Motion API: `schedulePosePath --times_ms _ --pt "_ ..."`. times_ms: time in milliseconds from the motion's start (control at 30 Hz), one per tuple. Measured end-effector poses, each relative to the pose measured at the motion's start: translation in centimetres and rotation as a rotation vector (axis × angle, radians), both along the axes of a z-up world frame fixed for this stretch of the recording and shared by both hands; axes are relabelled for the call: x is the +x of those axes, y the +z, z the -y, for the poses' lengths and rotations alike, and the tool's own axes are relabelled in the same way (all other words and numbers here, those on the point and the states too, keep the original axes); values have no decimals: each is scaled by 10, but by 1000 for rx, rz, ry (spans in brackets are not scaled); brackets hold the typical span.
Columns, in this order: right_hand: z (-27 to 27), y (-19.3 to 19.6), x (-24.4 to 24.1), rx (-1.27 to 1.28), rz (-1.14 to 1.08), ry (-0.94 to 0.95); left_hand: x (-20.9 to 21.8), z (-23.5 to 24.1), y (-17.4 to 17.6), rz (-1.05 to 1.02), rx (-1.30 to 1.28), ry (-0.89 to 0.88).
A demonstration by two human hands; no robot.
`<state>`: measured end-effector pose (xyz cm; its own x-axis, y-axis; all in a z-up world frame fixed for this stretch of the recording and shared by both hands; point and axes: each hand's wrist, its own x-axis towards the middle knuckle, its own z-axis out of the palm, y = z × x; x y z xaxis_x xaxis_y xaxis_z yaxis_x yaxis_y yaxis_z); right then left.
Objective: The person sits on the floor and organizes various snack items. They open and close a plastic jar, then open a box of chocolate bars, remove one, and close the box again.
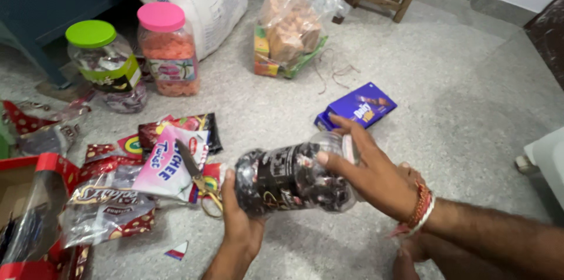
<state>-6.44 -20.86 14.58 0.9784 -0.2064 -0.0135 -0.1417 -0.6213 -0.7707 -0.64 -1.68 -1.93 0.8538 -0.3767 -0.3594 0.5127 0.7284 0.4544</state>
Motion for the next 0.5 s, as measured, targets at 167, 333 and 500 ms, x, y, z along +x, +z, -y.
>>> schedulePosePath --times_ms 167,333,500 --pt "-1 8 5 -415 261 445 13 -9 7 -206 -6 -28" --pt "-7 19 29 -481 -69 301 14 -6 -8 -394 -26 -59" --pt "-5 0 63 -610 176 301 12 10 -35 -189 31 -61"
